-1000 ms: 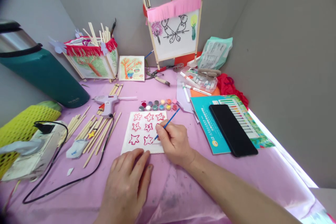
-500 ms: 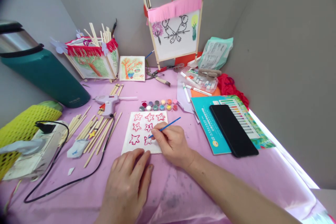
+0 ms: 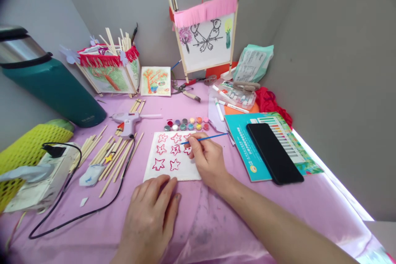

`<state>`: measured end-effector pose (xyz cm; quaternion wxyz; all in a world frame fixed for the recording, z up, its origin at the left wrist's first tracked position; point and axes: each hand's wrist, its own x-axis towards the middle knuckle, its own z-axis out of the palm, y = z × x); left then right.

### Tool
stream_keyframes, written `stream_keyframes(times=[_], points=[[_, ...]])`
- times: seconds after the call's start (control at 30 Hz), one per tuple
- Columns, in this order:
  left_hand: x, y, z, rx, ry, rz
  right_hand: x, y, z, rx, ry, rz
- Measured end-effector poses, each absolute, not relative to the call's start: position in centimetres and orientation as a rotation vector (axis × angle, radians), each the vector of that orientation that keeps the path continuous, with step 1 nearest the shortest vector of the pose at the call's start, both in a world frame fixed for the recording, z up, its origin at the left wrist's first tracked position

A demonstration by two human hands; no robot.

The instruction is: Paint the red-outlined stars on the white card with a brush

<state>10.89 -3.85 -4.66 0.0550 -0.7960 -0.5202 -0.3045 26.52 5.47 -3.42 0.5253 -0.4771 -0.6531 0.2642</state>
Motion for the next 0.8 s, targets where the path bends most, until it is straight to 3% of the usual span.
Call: stream_keyframes(times=[0.3,0.8], points=[[10.8,-3.8,-4.8,-2.399,-1.567,-0.971,26.0,9.1,-1.7,-1.145,-1.663,0.568],[10.6,-3.8,-5.0,-2.400,-1.548,-0.966,23.6,13.0,-2.8,-1.223,-1.885,0.254]])
